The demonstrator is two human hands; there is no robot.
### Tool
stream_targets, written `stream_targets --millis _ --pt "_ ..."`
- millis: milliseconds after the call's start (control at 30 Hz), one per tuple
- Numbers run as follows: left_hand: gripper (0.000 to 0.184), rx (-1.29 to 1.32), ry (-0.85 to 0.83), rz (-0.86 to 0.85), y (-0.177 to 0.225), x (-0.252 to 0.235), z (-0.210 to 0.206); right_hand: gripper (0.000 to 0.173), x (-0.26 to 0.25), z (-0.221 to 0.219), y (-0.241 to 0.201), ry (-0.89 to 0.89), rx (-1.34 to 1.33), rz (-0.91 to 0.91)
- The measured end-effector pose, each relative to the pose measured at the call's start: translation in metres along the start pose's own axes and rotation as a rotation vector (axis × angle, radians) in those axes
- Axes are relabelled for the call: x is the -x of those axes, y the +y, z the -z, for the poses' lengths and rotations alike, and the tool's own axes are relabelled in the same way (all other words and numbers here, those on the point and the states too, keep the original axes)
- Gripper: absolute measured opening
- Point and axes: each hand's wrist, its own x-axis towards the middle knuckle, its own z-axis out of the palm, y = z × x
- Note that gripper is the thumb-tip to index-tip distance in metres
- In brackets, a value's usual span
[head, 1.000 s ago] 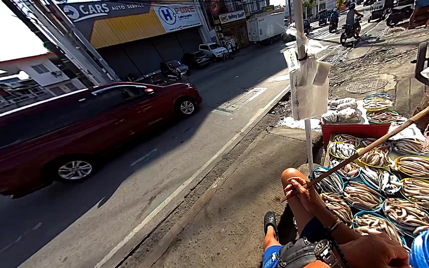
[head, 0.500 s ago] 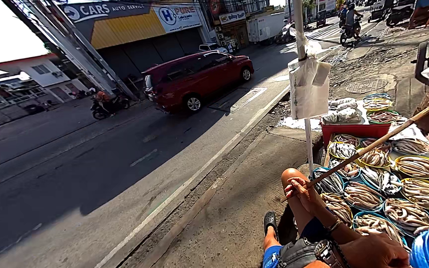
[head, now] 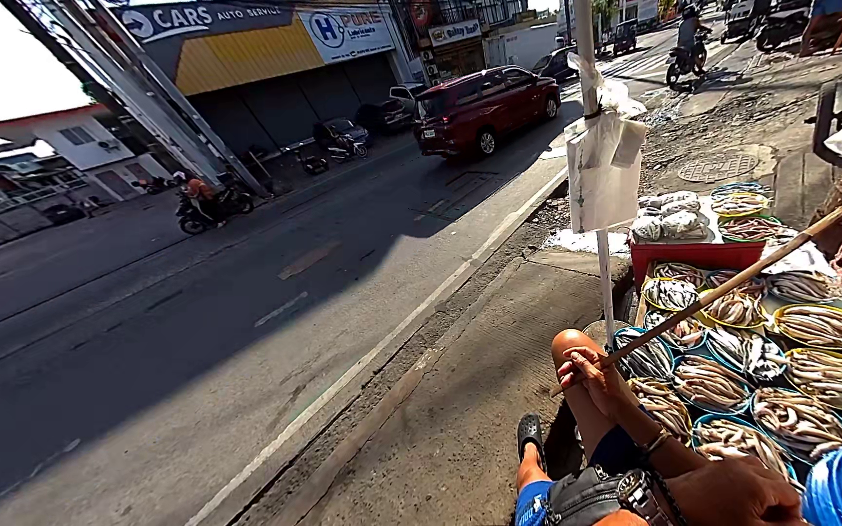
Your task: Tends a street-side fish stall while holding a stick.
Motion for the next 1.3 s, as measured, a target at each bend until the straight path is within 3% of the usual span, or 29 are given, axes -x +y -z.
stream_targets --millis 200,1300 --pt "0.027 0.076 0.004 -0.018 -0.004 0.0 -0.003 0.024 -0.001 0.002 0.001 -0.009 -0.005 0.009" --pt "0.027 0.057 -0.003 0.017 -0.003 0.0 -0.005 0.022 -0.001 0.006 0.004 -0.021 -0.054 -0.015"
